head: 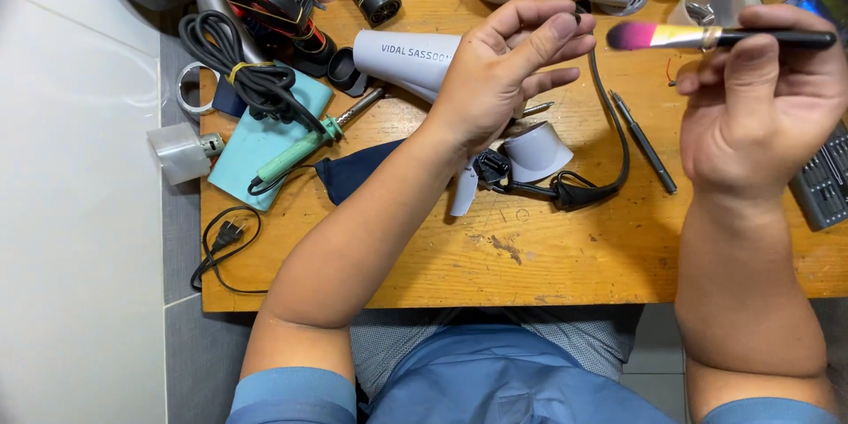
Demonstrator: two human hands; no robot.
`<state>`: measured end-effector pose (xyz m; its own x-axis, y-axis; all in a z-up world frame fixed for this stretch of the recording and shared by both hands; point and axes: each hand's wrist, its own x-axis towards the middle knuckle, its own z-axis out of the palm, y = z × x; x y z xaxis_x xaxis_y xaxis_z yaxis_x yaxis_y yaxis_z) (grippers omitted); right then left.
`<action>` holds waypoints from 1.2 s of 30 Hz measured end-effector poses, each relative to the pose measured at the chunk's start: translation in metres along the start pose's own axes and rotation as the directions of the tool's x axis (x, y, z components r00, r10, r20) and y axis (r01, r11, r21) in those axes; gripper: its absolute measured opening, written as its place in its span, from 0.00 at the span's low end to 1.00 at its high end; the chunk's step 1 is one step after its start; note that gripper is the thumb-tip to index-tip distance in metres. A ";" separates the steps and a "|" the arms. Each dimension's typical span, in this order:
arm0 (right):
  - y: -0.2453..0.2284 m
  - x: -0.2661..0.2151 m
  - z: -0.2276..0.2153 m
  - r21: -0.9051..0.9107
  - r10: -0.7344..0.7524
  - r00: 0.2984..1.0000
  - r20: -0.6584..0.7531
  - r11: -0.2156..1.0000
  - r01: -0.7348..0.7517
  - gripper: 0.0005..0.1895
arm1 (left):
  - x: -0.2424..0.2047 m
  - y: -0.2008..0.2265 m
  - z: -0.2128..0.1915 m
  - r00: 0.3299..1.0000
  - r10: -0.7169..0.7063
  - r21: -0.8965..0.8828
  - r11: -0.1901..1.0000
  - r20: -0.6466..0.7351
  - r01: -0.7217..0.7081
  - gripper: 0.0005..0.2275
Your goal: The person disassembles a white Vidal Sassoon hair dryer, removing the handle and internal components. They wipe the parts with a dark cloth and use a brush to clean the interior. The person then reassembles the hair dryer, inserting the internal mechanism back into the casing and securing the handle.
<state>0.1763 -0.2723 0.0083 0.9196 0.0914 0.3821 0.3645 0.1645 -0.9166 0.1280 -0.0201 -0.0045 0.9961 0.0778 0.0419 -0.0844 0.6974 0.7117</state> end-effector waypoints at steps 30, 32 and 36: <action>-0.029 -0.017 0.016 -0.236 -0.281 0.947 0.156 0.920 0.312 0.17 | -0.021 0.027 0.011 0.935 0.129 0.770 0.537 0.330 -0.345 0.32; -0.033 -0.016 0.014 -0.366 -0.258 0.942 0.217 0.873 0.323 0.15 | -0.020 0.026 0.009 0.912 0.124 0.826 0.391 0.390 -0.406 0.33; -0.031 -0.016 0.012 -0.299 -0.273 0.949 0.160 0.902 0.310 0.18 | -0.025 0.031 0.012 0.918 0.129 0.833 0.387 0.375 -0.395 0.35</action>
<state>0.1482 -0.2672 0.0321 0.7494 0.1992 0.6315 0.6580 -0.1173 -0.7438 0.1013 -0.0088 0.0249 0.9133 -0.1059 0.3932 -0.4041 -0.3545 0.8432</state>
